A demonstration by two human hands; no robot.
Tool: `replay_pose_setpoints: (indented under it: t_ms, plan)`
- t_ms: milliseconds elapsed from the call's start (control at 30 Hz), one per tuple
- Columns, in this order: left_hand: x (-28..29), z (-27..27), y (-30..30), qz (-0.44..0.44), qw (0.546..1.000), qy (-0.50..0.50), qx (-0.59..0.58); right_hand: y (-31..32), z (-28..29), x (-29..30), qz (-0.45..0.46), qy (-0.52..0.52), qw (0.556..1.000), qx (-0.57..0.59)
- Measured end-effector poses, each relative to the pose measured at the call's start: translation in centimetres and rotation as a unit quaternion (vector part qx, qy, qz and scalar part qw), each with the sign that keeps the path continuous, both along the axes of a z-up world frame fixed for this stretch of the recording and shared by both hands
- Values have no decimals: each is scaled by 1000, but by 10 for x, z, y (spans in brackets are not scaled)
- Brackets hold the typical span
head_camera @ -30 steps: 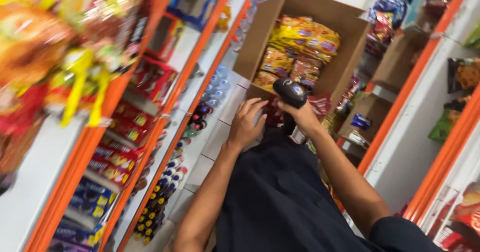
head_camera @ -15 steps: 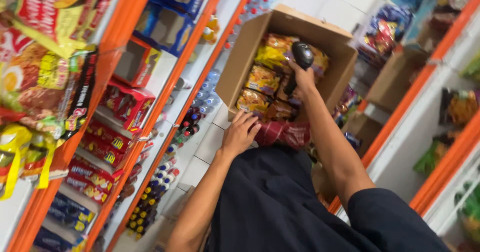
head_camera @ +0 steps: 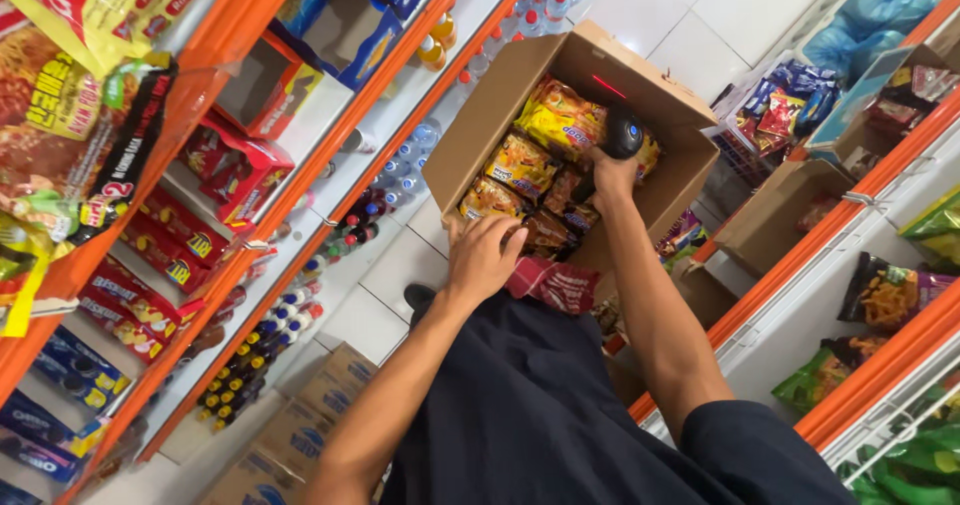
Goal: The person takes instant noodle packets from a cardboard box, scans their barcodes with a handheld barcode scanner, and places them onto the store shelves.
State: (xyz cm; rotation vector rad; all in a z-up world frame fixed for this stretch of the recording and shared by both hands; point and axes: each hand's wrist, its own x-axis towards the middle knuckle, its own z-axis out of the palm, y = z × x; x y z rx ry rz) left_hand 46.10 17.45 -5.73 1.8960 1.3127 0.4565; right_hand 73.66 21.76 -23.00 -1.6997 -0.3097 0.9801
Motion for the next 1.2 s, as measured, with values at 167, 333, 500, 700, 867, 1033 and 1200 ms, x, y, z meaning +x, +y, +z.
replay_pose_setpoints:
  t_ms: [167, 333, 500, 700, 867, 1033, 1200]
  plan:
    - [19, 9, 16, -24, 992, -91, 81, -18, 70, -20, 14, 84, 991, 98]
    - [16, -7, 26, 3, 982, -139, 125, -51, 149, -46, 125, 244, 960, 64]
    - [-18, -21, 10, 57, 977, -206, -27, -52, 176, -60, 173, 244, 953, 45]
    - [-76, -38, -16, 183, 897, -388, -106, -43, 176, -89, 332, 93, 937, 61]
    - [-110, -44, -41, 333, 742, -537, -223, -46, 179, -151, 379, 132, 915, 25]
    - [-168, -26, -68, 318, 739, -545, -236, -56, 182, -223, 391, 78, 910, 115]
    - [-225, -25, -95, 366, 725, -552, -190, -69, 176, -274, 412, 63, 902, 110]
